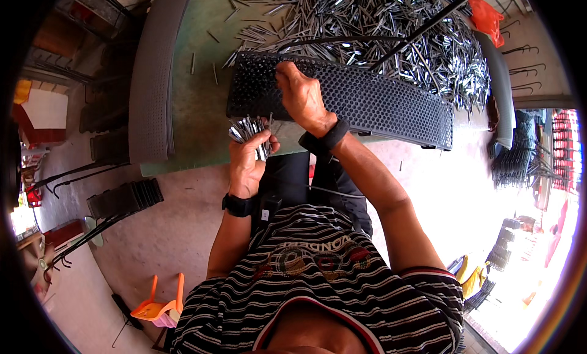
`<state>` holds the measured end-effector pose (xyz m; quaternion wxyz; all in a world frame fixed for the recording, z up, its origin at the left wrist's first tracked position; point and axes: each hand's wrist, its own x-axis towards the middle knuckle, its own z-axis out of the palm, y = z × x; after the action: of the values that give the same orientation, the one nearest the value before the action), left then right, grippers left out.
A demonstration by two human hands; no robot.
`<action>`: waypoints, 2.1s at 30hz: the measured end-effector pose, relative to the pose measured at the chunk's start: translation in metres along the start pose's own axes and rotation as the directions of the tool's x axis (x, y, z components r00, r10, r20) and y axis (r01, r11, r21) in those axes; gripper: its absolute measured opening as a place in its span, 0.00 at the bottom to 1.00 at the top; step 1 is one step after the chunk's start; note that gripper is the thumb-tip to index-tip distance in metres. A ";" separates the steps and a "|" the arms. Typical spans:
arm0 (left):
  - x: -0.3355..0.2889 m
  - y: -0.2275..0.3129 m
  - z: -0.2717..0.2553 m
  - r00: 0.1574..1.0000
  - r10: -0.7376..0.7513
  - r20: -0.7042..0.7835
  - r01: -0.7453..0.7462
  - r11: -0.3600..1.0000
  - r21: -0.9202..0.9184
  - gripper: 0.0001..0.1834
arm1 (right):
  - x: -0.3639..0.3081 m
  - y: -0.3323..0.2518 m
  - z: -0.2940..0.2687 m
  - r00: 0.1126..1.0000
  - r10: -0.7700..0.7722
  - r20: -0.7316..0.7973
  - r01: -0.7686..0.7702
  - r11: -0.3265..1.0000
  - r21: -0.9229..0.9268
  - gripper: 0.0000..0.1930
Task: The person picks up metal pins from a pile on a table and inserts them into the holes of a black mesh plate by hand, then sets the filled plate aside and gathers more pins from the pile.
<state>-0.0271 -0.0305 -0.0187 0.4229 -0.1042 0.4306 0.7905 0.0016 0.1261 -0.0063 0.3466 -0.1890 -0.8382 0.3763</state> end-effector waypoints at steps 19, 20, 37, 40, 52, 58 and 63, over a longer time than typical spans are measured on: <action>-0.004 0.003 0.013 0.997 -0.024 -0.068 0.024 1.000 -0.001 0.12 | -0.009 -0.021 -0.029 0.827 0.365 0.428 -0.460 0.876 0.142 0.05; -0.003 0.002 0.014 0.997 -0.021 -0.070 0.022 1.000 0.005 0.12 | -0.007 -0.023 -0.028 0.862 0.381 0.334 -0.464 0.860 0.214 0.05; -0.002 0.002 0.002 0.995 0.009 -0.100 -0.007 1.000 0.014 0.08 | -0.001 -0.009 -0.002 0.964 -0.238 0.116 0.262 0.919 -0.293 0.07; -0.002 0.002 0.002 0.996 0.017 -0.092 -0.017 1.000 0.007 0.08 | 0.001 -0.018 -0.007 0.971 -0.196 0.135 0.231 0.914 -0.333 0.06; -0.006 0.002 0.004 0.996 -0.003 -0.088 0.007 0.999 0.039 0.09 | -0.002 -0.020 -0.017 0.955 -0.044 0.294 0.169 0.895 -0.413 0.04; -0.008 0.002 0.007 0.998 -0.014 -0.056 0.017 0.998 0.058 0.09 | -0.012 -0.015 -0.022 0.845 0.218 0.488 -0.234 0.972 -0.030 0.05; -0.007 -0.002 0.005 0.997 -0.004 -0.081 0.006 1.000 0.028 0.10 | -0.010 -0.030 -0.022 0.870 0.389 0.304 -0.453 0.874 0.176 0.05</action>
<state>-0.0201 -0.0297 -0.0133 0.4087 -0.1311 0.4582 0.7784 0.0231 0.1120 0.0223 0.1634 -0.2737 -0.7619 0.5638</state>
